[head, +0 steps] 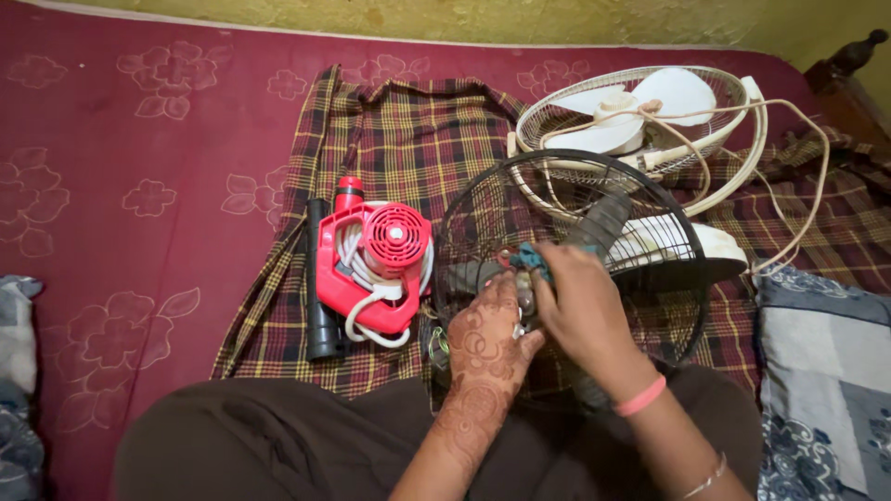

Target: The person wipes the black metal cage and blades of a disassembled electric fan using a blue cloth. They clean the exterior of the fan blades and the central motor housing while sitting on a bed.

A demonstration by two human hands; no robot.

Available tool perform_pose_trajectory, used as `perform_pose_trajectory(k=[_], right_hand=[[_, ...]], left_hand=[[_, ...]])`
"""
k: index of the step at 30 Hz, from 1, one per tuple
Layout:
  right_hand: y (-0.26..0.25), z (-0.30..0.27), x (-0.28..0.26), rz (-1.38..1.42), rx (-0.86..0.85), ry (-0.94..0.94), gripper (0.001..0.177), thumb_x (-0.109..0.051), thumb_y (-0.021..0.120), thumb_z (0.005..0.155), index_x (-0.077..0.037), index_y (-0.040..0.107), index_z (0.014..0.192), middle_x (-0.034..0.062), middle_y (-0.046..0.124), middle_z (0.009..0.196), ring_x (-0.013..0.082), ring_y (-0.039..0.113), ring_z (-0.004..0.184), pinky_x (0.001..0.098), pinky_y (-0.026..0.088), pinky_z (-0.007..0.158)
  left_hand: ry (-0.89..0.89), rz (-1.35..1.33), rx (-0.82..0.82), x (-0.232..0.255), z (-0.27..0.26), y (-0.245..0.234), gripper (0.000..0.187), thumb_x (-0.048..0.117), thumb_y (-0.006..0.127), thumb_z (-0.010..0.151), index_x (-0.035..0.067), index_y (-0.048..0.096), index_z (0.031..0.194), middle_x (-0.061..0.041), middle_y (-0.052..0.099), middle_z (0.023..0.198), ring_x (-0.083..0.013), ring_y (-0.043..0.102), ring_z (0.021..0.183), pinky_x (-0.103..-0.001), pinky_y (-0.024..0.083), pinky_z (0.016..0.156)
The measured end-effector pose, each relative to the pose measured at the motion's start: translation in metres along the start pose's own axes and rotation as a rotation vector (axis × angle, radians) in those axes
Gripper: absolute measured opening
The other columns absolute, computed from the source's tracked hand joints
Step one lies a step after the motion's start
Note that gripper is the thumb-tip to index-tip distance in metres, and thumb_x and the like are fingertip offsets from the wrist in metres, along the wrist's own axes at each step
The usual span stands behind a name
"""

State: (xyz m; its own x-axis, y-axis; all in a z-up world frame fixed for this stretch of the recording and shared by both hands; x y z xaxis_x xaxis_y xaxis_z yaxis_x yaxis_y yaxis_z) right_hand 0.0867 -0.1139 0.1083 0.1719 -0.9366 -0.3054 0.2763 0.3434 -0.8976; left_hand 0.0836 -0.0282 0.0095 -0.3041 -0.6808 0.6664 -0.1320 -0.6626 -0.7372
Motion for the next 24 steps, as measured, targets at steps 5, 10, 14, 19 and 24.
perform_pose_trajectory(k=[5,10,14,19,24], right_hand=[[-0.009,-0.04,0.006,-0.023,0.067,0.251,0.034,-0.009,0.059,0.094,-0.006,0.065,0.127,0.0247,0.071,0.105,0.0446,0.067,0.096,0.0525,0.053,0.081],[-0.027,-0.051,0.039,0.033,-0.1,0.316,0.039,-0.002,0.065,0.084,-0.007,0.071,0.122,0.0252,0.073,0.1,0.0424,0.071,0.093,0.0468,0.057,0.081],[-0.058,-0.006,0.03,0.233,0.103,0.012,0.037,0.006,0.061,0.085,-0.003,0.069,0.12,0.0168,0.074,0.116,0.0334,0.074,0.106,0.0409,0.056,0.092],[0.003,0.029,0.002,0.134,-0.196,-0.333,0.046,0.008,0.061,0.079,-0.01,0.075,0.118,0.007,0.074,0.122,0.0262,0.062,0.121,0.0398,0.043,0.112],[-0.008,0.009,0.021,-0.268,-0.113,-0.351,0.037,-0.001,0.067,0.074,-0.014,0.077,0.107,0.0062,0.067,0.131,0.0282,0.048,0.136,0.0486,0.033,0.113]], left_hand=[[0.024,-0.038,0.104,0.002,0.001,-0.006,0.089,0.043,0.084,0.077,-0.002,0.047,0.144,-0.019,0.057,0.144,-0.0313,0.057,0.131,-0.039,0.044,0.108],[-0.024,-0.044,-0.016,0.002,0.005,-0.007,0.096,0.053,0.082,0.075,0.0,0.045,0.146,-0.016,0.057,0.144,-0.0297,0.057,0.129,-0.039,0.047,0.103],[-0.008,0.002,-0.022,0.005,0.003,-0.008,0.102,0.058,0.083,0.07,-0.001,0.044,0.143,-0.017,0.056,0.143,-0.0292,0.058,0.127,-0.04,0.049,0.098],[0.035,0.027,0.054,0.006,0.005,-0.013,0.097,0.054,0.083,0.071,-0.001,0.046,0.143,-0.016,0.058,0.141,-0.0281,0.061,0.124,-0.039,0.051,0.095],[0.002,0.011,-0.026,0.005,0.001,-0.011,0.093,0.053,0.081,0.076,0.002,0.047,0.145,-0.013,0.058,0.142,-0.0266,0.062,0.123,-0.039,0.051,0.095]])
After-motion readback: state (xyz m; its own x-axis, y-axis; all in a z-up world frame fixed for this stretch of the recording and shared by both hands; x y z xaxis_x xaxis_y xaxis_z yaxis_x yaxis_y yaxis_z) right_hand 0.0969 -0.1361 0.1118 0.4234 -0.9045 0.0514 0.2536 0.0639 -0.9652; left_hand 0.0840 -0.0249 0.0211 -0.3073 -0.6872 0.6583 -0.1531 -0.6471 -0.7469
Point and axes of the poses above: each hand's wrist, its own z-axis towards the middle knuckle, its own y-axis out of the palm, x = y × z, the point moved 9 cm from there along z, towards the middle knuckle
